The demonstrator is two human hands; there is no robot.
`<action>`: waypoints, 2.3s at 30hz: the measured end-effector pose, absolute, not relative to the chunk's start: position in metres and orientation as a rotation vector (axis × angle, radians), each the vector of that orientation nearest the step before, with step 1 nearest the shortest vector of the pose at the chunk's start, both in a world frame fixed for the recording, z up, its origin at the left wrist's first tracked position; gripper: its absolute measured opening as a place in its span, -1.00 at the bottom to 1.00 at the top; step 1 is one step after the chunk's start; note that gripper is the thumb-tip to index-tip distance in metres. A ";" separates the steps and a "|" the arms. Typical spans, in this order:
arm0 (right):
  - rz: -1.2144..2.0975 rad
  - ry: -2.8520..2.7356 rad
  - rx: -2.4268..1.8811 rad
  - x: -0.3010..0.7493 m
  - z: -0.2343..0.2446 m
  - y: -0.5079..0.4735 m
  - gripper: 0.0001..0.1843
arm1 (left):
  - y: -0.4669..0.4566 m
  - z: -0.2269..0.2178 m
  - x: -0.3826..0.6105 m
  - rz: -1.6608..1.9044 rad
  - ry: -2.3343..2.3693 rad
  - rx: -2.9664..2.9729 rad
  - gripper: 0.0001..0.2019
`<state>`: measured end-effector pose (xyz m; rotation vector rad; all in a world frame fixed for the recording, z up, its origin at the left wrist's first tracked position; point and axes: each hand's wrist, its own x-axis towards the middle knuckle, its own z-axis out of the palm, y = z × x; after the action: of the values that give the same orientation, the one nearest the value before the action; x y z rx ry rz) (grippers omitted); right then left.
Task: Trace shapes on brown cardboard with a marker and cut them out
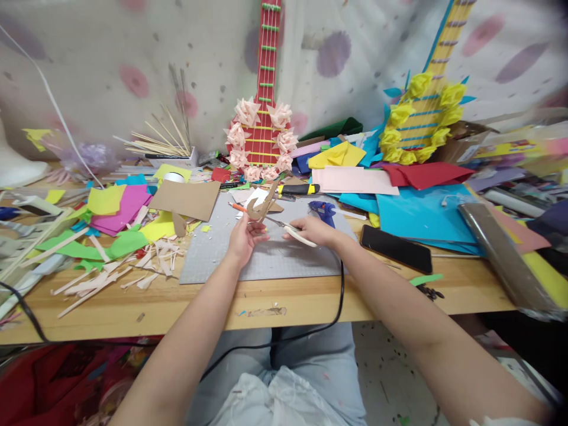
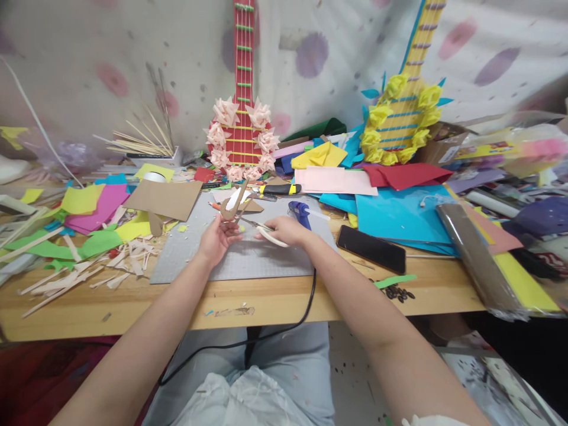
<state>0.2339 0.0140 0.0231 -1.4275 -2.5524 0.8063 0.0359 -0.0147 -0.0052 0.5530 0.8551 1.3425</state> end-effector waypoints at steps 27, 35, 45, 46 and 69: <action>0.739 -2.634 -1.487 0.236 0.032 0.014 -0.37 | -0.016 -0.011 0.037 1.561 0.953 0.776 -0.69; 0.867 -2.613 -1.478 0.234 0.035 0.015 -0.39 | -0.014 -0.015 0.036 1.557 0.945 0.785 -0.67; 0.666 -2.617 -1.507 0.231 0.031 0.012 -0.38 | -0.014 -0.015 0.037 1.557 0.957 0.732 -0.66; 0.641 -2.611 -1.507 0.230 0.030 0.011 -0.39 | -0.014 -0.014 0.037 1.557 0.947 0.713 -0.66; 0.754 -2.615 -1.514 0.228 0.041 0.013 -0.40 | -0.016 -0.015 0.038 1.569 0.885 0.700 -0.68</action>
<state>0.2282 0.0129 0.0406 -1.5135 -2.6154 0.7540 0.0384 -0.0164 -0.0148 0.6998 0.8852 1.5693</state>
